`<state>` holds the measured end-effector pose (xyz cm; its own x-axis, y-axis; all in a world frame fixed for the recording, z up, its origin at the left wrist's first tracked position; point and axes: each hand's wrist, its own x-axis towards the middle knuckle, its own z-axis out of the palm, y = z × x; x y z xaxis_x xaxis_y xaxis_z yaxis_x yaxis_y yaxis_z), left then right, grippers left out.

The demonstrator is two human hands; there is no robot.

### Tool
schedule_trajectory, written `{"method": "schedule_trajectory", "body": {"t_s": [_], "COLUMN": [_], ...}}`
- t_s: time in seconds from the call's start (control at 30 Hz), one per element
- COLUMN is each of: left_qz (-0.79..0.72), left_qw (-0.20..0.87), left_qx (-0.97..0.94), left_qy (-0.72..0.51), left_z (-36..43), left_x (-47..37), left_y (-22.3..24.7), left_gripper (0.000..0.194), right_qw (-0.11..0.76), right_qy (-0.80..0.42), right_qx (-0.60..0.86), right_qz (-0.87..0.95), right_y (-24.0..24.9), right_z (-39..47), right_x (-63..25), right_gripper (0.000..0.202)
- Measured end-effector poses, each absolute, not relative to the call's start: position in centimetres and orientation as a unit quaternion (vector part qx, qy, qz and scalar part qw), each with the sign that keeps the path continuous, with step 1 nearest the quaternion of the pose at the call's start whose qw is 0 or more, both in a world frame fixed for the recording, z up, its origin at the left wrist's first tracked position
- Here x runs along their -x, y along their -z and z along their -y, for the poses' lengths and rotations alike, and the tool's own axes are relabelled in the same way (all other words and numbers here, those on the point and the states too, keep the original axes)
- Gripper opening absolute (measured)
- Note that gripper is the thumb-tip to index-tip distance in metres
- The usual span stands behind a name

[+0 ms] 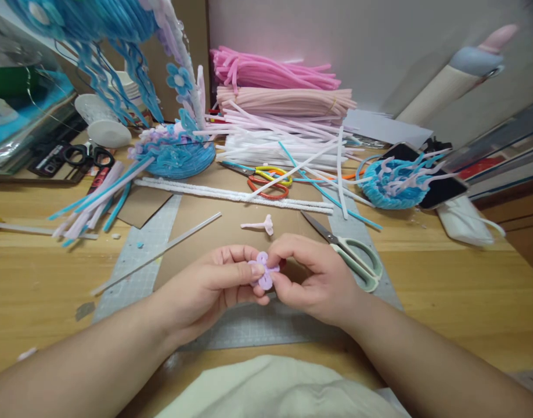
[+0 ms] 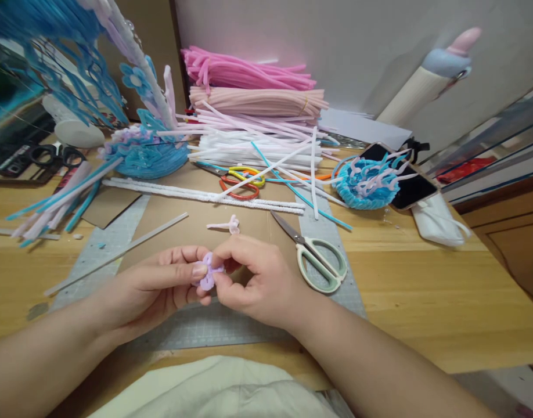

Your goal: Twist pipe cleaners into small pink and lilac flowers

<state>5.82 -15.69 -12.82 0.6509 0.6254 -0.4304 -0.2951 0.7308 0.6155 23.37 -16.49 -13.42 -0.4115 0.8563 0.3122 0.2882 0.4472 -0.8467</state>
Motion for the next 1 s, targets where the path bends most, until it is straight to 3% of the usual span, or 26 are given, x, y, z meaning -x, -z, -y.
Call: {"method": "schedule_trajectory", "body": {"t_s": [0.33,0.63,1.0], "left_qz": [-0.324,-0.362,-0.392], "left_qw": [0.867,0.835,0.802], "left_qx": [-0.26,-0.235,-0.315], "left_qy": [-0.277,-0.341,-0.322], "left_z": [15.88,15.98,15.85], "left_x": [-6.1,-5.93,-6.06], "left_y": [12.9,12.89,12.81], "left_gripper": [0.007,0.005,0.008], "right_qw": [0.383,0.425,0.383], "right_qy": [-0.386,-0.29,-0.366], "right_qx": [0.403,0.388,0.418], "right_qz": [0.736,0.765,0.738], "right_y": [13.95,13.87,13.91], "right_z": [16.78,16.96,17.1], "right_x": [-23.13,-23.32,-22.98], "right_gripper": [0.012,0.024,0.011]}}
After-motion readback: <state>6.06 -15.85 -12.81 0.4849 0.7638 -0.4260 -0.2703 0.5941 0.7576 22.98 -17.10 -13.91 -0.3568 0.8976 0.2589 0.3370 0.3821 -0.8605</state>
